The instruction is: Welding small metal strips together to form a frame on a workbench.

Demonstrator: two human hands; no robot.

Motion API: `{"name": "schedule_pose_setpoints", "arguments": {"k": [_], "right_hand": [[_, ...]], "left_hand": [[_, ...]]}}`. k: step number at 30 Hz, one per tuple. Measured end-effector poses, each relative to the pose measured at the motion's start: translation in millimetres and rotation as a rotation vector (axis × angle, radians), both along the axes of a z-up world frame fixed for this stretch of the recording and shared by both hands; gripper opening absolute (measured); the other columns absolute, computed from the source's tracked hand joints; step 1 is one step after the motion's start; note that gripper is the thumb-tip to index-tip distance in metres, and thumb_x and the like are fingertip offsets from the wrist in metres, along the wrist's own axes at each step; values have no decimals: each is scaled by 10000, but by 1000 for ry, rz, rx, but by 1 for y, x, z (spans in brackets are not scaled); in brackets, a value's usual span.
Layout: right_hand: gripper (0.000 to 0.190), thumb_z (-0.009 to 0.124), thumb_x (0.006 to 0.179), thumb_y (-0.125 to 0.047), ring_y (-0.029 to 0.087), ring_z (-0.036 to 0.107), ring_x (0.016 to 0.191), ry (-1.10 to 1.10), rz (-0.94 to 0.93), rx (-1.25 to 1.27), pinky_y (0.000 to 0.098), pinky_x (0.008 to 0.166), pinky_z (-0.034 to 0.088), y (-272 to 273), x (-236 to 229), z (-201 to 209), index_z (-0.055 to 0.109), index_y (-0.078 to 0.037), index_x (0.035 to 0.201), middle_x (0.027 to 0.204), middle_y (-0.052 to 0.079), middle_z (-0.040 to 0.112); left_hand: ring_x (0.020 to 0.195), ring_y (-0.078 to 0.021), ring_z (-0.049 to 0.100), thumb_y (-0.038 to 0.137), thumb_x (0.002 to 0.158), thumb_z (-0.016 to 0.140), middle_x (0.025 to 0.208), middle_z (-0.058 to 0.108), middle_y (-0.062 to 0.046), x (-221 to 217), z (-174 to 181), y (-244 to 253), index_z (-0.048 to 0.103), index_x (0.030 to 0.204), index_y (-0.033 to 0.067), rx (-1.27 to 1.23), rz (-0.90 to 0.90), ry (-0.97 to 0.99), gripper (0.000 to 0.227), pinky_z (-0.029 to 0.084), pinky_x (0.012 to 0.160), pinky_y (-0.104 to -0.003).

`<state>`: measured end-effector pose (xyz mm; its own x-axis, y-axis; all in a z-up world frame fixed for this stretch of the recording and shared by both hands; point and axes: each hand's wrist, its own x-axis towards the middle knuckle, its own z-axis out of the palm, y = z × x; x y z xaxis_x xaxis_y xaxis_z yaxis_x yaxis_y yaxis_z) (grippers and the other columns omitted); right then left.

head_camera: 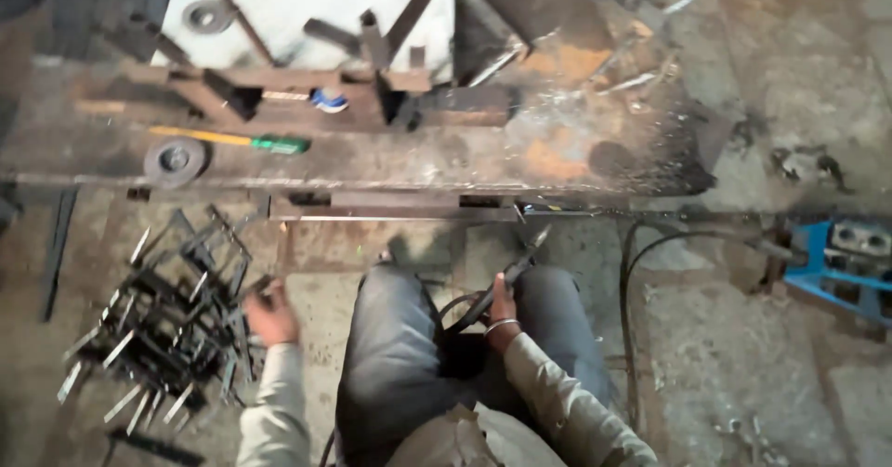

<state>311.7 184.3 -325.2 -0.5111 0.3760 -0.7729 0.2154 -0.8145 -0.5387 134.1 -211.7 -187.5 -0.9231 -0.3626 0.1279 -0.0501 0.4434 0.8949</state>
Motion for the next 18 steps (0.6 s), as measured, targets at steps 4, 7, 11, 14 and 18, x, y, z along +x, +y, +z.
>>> {"name": "schedule_pose_setpoints", "arguments": {"k": [4, 7, 11, 14, 18], "right_hand": [[630, 614, 879, -641, 300, 687, 750, 74, -59, 92, 439, 641, 603, -11, -4, 43, 528, -155, 1271, 893, 124, 686], [607, 608, 888, -624, 253, 688, 786, 32, -1, 17, 428, 643, 552, -16, -7, 49, 496, -190, 1299, 891, 75, 678], [491, 629, 924, -563, 216, 644, 728, 67, -66, -4, 420, 619, 554, -23, -14, 32, 524, -191, 1228, 856, 43, 633], [437, 663, 913, -517, 252, 599, 606, 137, -117, -86, 426, 540, 516, -23, -21, 7, 499, -174, 1129, 755, 88, 582], [441, 715, 886, -481, 242, 575, 524, 184, -170, -19, 409, 485, 517, -28, -28, -23, 510, -145, 1087, 721, 78, 558]], "left_hand": [[1046, -292, 687, 224, 1025, 644, 1170, 693, -178, -1, 81, 134, 644, 1246, 17, -81, -385, 174, 303, 544, 921, -396], [1108, -407, 639, 287, 1000, 686, 1200, 675, -226, 5, 145, 218, 656, 1218, 0, -288, -595, 328, 361, 494, 974, -435], [1084, -422, 638, 304, 996, 671, 1155, 666, -235, 4, 192, 305, 651, 1168, -15, -196, -810, 317, 362, 509, 953, -435], [1077, -441, 627, 341, 995, 681, 1160, 650, -258, -11, 185, 354, 633, 1152, -34, -223, -854, 291, 409, 513, 943, -456], [1115, -484, 600, 410, 954, 683, 1258, 622, -291, -34, 186, 401, 597, 1247, -28, -332, -785, 274, 534, 497, 930, -504]]}}
